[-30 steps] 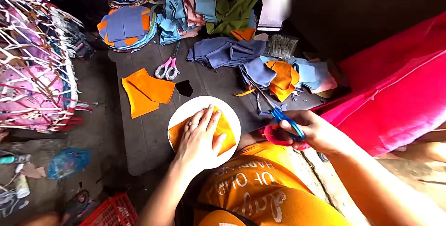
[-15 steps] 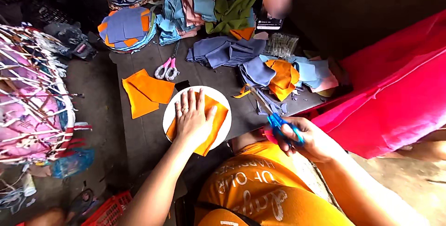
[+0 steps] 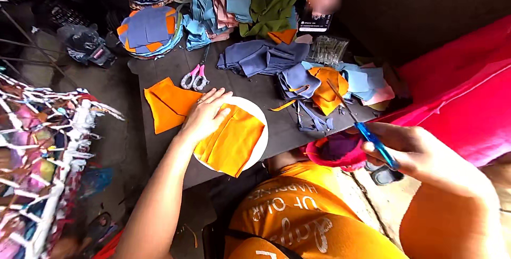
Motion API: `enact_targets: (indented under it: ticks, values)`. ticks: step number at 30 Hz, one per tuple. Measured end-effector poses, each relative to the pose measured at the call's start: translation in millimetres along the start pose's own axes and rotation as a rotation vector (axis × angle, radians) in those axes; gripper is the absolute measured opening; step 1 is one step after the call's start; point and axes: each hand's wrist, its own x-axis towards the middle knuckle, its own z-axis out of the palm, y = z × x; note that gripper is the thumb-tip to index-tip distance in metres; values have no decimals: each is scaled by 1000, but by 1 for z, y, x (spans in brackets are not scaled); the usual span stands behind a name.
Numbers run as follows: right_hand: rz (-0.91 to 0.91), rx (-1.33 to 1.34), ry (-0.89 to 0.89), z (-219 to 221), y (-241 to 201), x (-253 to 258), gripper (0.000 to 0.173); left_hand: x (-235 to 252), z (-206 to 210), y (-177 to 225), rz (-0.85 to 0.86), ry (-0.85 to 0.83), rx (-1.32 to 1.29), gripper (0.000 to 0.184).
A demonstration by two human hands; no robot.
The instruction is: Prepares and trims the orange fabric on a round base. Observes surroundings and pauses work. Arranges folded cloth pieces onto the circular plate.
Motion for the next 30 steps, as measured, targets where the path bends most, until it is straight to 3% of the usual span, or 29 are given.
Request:
enact_targets:
  ticks: [3, 6, 12, 15, 17, 19, 22, 25, 30]
  values:
    - [-33, -80, 51, -11, 0, -10, 73, 11, 11, -3, 97, -1, 41, 41]
    - [-107, -49, 44, -7, -3, -14, 76, 10, 18, 5, 73, 26, 34, 41]
    - [-193, -37, -124, 33, 0, -9, 76, -16, 37, 55, -377, 222, 52, 42]
    - [-216, 25, -219, 53, 2, -6, 73, -31, 30, 70, -466, 252, 32, 38]
    - [-200, 117, -263, 64, 3, -5, 69, -40, 22, 66, -357, 281, 33, 41]
    - [-164, 234, -286, 71, 6, -5, 64, -46, 21, 53, -78, 296, 35, 41]
    - [-56, 306, -292, 79, 9, -4, 62, -48, 31, 49, 183, 162, 53, 37]
    - [38, 339, -313, 84, 7, -3, 58, -51, 45, 53, 121, 52, 150, 45]
    - [80, 364, -330, 90, 7, 1, 48, -56, 42, 59, -64, 5, 243, 56]
